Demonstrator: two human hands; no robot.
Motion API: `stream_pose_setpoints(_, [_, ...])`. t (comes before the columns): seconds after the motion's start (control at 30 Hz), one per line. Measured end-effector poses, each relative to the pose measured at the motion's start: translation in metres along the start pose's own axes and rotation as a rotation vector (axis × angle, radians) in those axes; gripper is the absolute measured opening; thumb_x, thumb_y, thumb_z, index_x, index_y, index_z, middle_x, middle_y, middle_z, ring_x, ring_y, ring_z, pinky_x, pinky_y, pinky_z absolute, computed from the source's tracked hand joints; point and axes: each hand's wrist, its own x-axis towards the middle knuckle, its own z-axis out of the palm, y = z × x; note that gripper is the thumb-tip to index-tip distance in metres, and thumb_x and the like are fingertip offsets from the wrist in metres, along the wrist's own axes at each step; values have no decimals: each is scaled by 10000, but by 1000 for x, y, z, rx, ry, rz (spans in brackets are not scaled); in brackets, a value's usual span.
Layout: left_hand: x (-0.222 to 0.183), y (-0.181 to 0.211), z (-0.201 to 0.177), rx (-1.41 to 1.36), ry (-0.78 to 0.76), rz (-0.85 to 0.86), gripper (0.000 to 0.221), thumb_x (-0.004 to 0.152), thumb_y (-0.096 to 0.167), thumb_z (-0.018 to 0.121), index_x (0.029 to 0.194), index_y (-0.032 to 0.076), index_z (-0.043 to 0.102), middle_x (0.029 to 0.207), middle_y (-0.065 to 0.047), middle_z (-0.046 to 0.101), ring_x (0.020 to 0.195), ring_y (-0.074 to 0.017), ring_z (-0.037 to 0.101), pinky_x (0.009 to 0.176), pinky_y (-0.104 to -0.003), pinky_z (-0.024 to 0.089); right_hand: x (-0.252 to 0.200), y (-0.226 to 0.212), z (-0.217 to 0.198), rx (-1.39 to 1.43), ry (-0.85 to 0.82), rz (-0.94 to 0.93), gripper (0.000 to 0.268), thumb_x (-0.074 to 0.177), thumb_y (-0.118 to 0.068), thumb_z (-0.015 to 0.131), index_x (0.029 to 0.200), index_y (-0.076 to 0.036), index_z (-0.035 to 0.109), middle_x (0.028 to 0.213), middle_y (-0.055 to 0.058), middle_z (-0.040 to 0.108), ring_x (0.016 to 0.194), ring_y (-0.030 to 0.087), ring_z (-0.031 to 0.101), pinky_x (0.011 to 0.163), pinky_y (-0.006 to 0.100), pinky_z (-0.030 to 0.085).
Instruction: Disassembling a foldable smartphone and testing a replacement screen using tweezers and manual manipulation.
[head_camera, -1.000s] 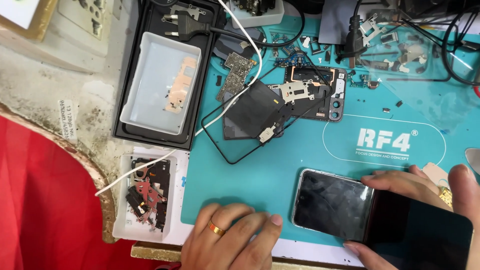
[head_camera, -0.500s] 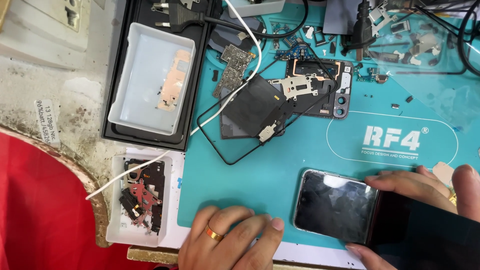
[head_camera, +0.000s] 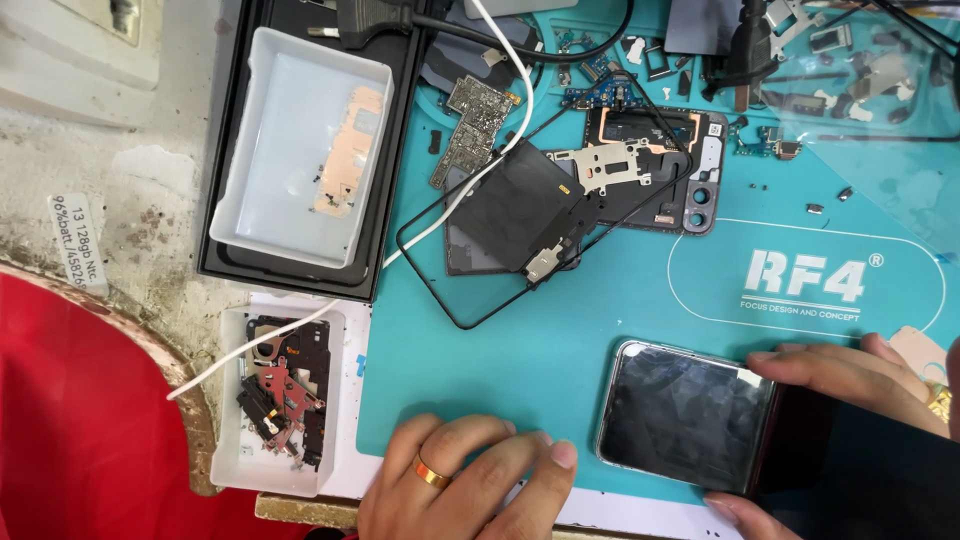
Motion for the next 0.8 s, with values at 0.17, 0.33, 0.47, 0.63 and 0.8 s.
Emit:
stream_pose_setpoints(0.17, [2, -6, 4, 23, 55, 69, 139, 969, 162, 624, 1076, 245, 656, 876, 83, 703, 801, -140, 651, 670, -376, 486, -1, 5, -1, -31, -30, -12, 999, 370, -468, 906, 1265, -97, 659, 1221, 52, 706, 1226, 242, 648, 1314, 569, 299])
stream_pose_setpoints(0.33, [0, -7, 6, 28, 56, 65, 143, 971, 176, 631, 1080, 262, 667, 879, 91, 705, 798, -136, 657, 664, -378, 487, -3, 4, 0, -40, -15, 6, 995, 357, -450, 910, 1254, -97, 663, 1216, 54, 705, 1229, 248, 643, 1334, 574, 286])
stream_pose_setpoints(0.47, [0, -8, 7, 39, 73, 85, 141, 967, 172, 634, 1071, 265, 659, 877, 99, 700, 790, -122, 653, 649, -365, 482, -3, 3, -1, -58, -27, 3, 1026, 352, -470, 918, 1277, -107, 662, 1229, 54, 697, 1252, 249, 636, 1318, 573, 311])
stream_pose_setpoints(0.63, [2, -8, 8, 41, 84, 86, 116, 962, 182, 641, 1035, 267, 671, 859, 104, 691, 780, -119, 644, 631, -362, 475, -5, 4, 1, -48, -15, -1, 1031, 344, -473, 916, 1266, -93, 655, 1220, 56, 694, 1260, 251, 628, 1341, 566, 291])
stream_pose_setpoints(0.8, [3, -9, 7, 33, 85, 91, 124, 957, 162, 624, 1027, 256, 661, 857, 117, 698, 775, -100, 644, 622, -343, 459, -6, 1, 2, -25, -1, 25, 1025, 331, -435, 925, 1259, -93, 655, 1234, 76, 686, 1264, 254, 628, 1358, 556, 267])
